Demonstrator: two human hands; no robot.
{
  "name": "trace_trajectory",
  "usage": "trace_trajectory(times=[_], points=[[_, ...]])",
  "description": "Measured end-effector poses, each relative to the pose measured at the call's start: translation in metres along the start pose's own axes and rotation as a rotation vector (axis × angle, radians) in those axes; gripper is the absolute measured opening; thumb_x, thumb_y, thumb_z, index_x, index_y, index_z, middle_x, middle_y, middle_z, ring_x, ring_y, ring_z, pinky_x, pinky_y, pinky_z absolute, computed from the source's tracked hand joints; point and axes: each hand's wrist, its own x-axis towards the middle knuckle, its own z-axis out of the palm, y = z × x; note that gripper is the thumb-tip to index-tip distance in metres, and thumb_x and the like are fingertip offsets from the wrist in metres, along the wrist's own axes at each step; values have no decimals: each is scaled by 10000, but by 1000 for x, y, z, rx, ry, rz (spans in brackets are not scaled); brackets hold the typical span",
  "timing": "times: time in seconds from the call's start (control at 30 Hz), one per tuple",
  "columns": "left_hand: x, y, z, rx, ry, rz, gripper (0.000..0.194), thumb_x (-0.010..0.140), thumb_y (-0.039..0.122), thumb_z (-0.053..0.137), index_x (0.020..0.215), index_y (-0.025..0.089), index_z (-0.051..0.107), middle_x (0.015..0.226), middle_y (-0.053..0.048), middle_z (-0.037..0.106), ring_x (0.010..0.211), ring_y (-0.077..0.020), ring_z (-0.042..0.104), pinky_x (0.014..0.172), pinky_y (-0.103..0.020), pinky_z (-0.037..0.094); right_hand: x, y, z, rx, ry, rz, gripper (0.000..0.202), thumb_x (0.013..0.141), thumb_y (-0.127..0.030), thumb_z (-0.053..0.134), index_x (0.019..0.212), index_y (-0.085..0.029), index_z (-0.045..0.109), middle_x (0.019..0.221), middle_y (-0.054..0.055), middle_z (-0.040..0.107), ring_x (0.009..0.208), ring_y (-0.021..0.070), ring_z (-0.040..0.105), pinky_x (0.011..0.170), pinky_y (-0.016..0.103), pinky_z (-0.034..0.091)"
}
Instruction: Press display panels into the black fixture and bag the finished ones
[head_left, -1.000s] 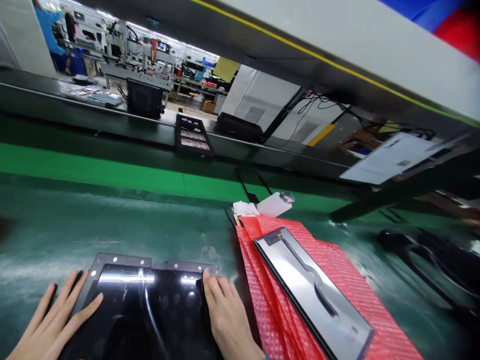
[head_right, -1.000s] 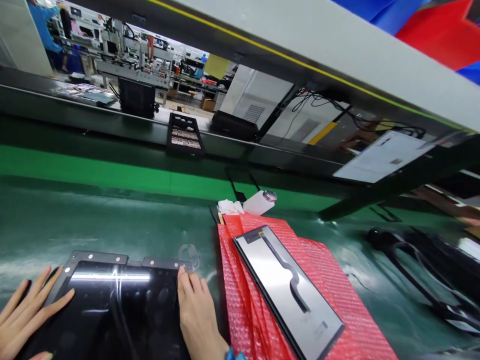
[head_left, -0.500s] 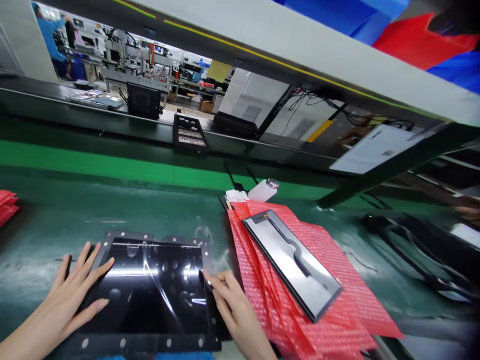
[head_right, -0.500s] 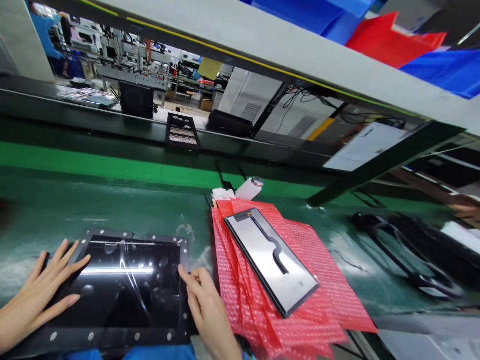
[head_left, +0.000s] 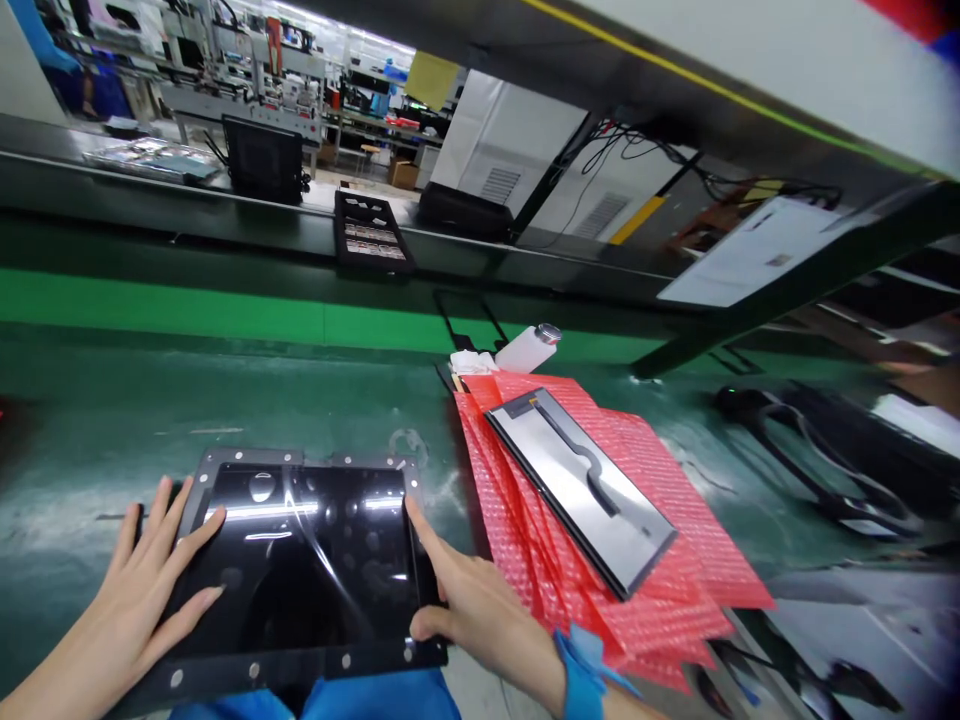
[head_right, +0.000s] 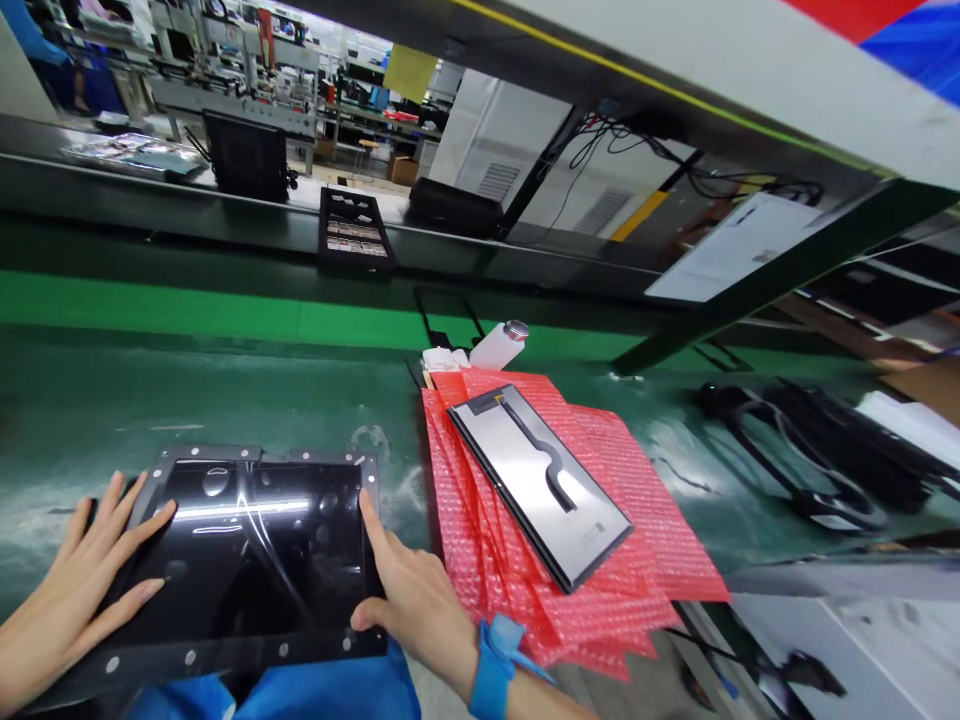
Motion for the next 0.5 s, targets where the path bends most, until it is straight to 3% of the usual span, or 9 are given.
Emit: trace_trajectory(times=[0.2,0.37,0.43,0.5], points=[[4,8,-1,-24,21,-8,567,982,446,412,1509,293,271,1650,-93,81,1497,-396,105,1175,-653,120,-11,-1,16,91,94,23,892,827,-351,688,1562,-340,183,859,-33,639,675,187,618,661,288,472],[2,9,-6,13,-9,-34,547,995,464,377,1500,263,310,1646,-98,117,1502,-380,93,1178,-651,85,-15,3,26,222,278,-94,520,999,-441,400,1501,-306,382,1088,42,649,965,211,643,827,327,491],[0,5,-6,19,-22,-31,561,989,477,400,1503,270,313,1646,-93,123,1502,-378,92,1179,-648,81,-9,6,24,260,295,-90,477,1019,-438,335,1460,-301,453,955,19,677,888,199,653,788,310,493],[0,1,-5,14,-26,-27,569,981,481,429,1500,273,325,1646,-93,129,1501,-376,101,1181,-641,95,-1,8,21,243,305,-61,490,1011,-470,355,1456,-294,462,717,-28,616,685,181,625,650,280,474]])
